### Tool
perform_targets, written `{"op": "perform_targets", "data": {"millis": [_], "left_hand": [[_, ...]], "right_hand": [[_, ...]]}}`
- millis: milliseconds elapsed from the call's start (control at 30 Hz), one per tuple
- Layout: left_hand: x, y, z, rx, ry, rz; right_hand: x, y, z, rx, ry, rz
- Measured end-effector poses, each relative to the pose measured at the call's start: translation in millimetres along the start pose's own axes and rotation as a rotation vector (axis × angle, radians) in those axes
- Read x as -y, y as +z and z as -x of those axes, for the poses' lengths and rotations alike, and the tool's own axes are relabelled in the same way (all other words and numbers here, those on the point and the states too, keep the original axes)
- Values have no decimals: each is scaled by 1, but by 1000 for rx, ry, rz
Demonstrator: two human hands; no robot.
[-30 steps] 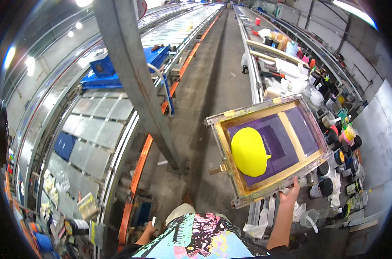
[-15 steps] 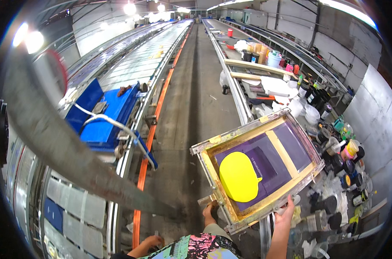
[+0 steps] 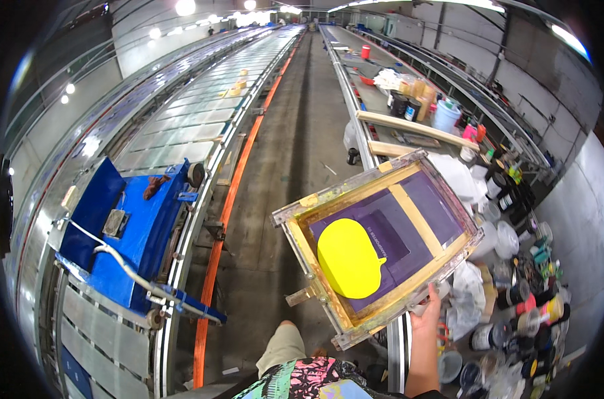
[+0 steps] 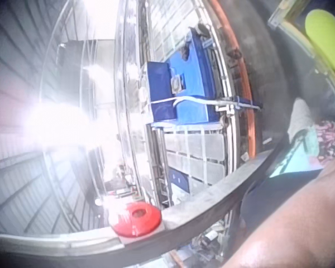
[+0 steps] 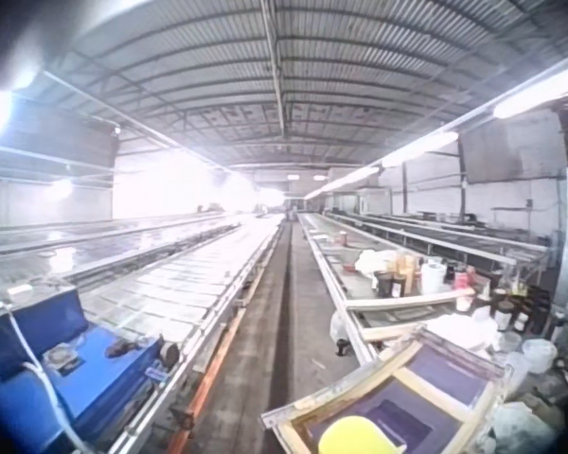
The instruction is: The person carries a screen printing frame with yellow ink to a conveyor line and uses a squeegee to pull ink across the mesh, printing a design onto fabric moving beneath. The person repeats the squeegee strokes multiple times to ensure even coverage.
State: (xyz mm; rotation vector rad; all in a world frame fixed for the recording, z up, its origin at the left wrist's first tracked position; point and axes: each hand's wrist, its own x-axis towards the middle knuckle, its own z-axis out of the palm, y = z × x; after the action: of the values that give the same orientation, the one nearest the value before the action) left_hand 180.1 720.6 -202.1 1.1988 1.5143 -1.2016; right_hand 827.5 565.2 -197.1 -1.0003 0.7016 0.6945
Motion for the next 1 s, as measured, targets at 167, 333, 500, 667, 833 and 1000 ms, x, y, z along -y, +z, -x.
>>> {"op": "perform_targets", "data": {"millis": [167,333,500,667,833,1000], "left_hand": [[-22,2,-32,17,1,34],[-36,-35,-76,73,-22,-25],[-56,-138,-127,38,45,-231],[-163,-261,-150,-305,130,-473],[-256,-353,-123,-498,260,-407],[-269,-381,-110,-453,170,-418]], "right_hand": [[12,65,-23,62,100,-32],[7,111,-61,39,107,49],[-1,133,-108,60,46,-33],[4,159,-107,-16,45,-55],[12,179,-119,-28,59,-58],[-6,186,-171,-61,0,-41]]}}
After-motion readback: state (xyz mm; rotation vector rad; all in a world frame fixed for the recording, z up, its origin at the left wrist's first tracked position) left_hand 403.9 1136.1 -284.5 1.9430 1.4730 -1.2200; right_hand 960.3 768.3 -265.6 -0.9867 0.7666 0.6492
